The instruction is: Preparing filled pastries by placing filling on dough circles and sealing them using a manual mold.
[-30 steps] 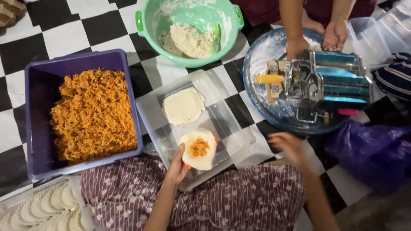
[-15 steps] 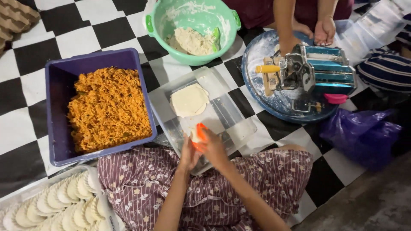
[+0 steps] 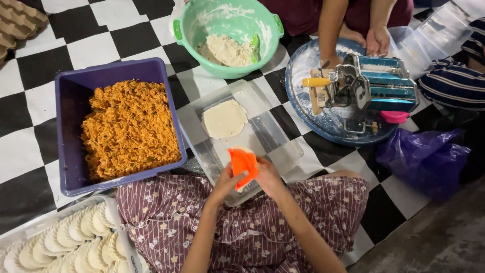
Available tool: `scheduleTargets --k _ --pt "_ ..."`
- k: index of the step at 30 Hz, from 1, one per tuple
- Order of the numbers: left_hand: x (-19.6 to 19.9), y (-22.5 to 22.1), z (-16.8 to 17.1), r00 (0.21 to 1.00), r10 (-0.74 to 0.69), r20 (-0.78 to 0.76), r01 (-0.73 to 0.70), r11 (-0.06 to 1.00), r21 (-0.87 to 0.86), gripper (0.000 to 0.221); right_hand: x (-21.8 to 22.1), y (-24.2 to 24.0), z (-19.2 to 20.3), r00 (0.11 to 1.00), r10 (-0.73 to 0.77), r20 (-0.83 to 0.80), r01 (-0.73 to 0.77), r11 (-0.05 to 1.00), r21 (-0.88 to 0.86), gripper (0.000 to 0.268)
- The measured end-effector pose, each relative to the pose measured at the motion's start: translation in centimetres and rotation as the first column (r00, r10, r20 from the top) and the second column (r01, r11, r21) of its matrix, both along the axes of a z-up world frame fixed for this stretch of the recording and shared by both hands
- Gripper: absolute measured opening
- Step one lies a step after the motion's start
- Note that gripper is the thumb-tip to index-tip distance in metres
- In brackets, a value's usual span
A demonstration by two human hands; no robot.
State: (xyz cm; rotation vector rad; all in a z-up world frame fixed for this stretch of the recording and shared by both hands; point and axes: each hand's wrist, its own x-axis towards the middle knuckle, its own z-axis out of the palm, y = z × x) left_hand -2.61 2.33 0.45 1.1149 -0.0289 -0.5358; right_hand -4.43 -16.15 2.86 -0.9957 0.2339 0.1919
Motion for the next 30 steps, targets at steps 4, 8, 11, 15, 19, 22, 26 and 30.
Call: scheduleTargets --k 4,8,11,15,19,22,26,30 --pt "-2.4 -1.4 -0.8 0.998 0.035 0.056 -0.042 0.992 0.117 0.082 -0.6 0.8 2.5 0.994 -0.019 0.109 0.054 0.941 -0.335 0.036" --pt "-2.9 -2.8 7.9 0.851 0.200 0.486 -0.424 0.808 0.410 0.054 0.0 2.0 3.8 0.947 -0.167 0.275 0.292 0.803 -0.519 0.049" --pt "-3.0 -3.0 6.3 0.782 0.203 0.589 -0.503 0.765 0.403 0.053 0.6 3.4 5.7 0.913 -0.245 0.325 0.380 0.799 -0.466 0.067" --pt "-4.0 -3.5 8.9 0.832 0.253 0.495 -0.490 0.753 0.439 0.044 1.2 4.5 7.1 0.871 -0.377 0.316 0.483 0.773 -0.411 0.071" --pt "-2.9 -2.7 5.3 0.932 0.239 0.273 -0.355 0.752 0.556 0.050 2.7 3.9 4.7 0.921 -0.386 0.046 0.357 0.794 -0.491 0.024" --pt "-2.4 -1.7 2.6 0.992 0.122 -0.028 -0.079 0.782 0.619 0.054 2.3 4.1 7.2 0.993 0.003 -0.116 -0.072 0.798 -0.598 0.049" --pt "-1.8 -0.7 4.9 0.992 -0.032 -0.126 0.100 0.801 0.591 0.059 2.8 3.0 9.4 0.962 0.274 -0.021 -0.247 0.828 -0.504 0.032" --pt "-1.0 0.1 6.5 0.983 -0.046 -0.175 0.127 0.865 0.485 0.063 2.5 2.2 9.4 0.984 0.176 0.037 -0.137 0.864 -0.485 0.023"
